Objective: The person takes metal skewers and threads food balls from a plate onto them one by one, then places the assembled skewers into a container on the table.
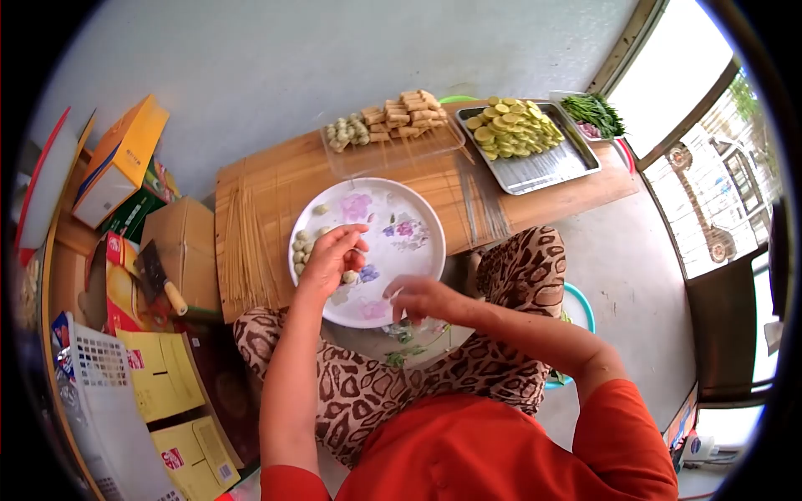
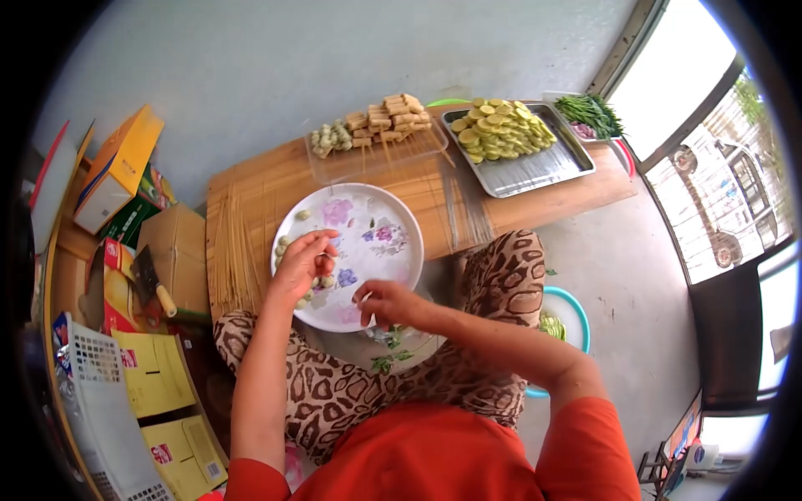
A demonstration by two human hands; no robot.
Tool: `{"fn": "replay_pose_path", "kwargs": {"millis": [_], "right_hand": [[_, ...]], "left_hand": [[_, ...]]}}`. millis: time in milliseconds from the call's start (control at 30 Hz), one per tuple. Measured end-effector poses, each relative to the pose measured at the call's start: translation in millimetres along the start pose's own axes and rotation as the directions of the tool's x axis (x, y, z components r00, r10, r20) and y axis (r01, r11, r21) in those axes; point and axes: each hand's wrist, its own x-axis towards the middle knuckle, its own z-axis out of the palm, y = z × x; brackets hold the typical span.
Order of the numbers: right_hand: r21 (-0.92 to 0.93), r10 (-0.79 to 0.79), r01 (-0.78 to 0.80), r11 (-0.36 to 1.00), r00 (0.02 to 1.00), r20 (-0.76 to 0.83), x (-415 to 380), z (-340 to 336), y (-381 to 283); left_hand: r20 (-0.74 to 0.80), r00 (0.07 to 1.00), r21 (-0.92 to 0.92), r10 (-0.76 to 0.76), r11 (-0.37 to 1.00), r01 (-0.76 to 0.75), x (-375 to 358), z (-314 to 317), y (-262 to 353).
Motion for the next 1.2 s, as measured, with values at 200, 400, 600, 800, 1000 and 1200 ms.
{"fn": "replay_pose_path", "kwargs": {"millis": [200, 400, 600, 800, 1000, 1200], "right_hand": [[0.067, -0.084, 0.089, 0.994, 0.994, -0.073, 30, -37, -2], [0.086, -0.022, 0.040, 0.995, 0.980, -0.197, 38, -54, 21], [0.059, -0.044, 0.055, 0.997, 0.984, -0.170, 42, -45, 24], [-0.018, -0.094, 0.092, 0.996, 0.982, -0.162, 40, -41, 18], [0.055, -0.119, 0.127, 0.990, 0.985, -0.129, 24, -39, 0], [0.079, -0.153, 0.161, 0.984, 0.983, -0.099, 7, -27, -9]], "left_hand": [[-0.260, 0.929, 0.399, 0.261, 0.906, -0.143, 12, -28, 2], [-0.205, 0.908, 0.825, 0.366, 0.564, -0.041, 16, -33, -20], [0.070, 0.967, 0.997, 0.246, -0.054, -0.058, 2, -24, -53], [0.203, 0.935, 0.962, 0.290, -0.237, -0.135, 9, -24, -76], [-0.153, 0.972, 0.649, 0.180, 0.760, -0.039, 33, -22, -50], [-0.296, 0.946, -0.208, 0.130, 0.958, -0.197, 28, -33, -10]]}}
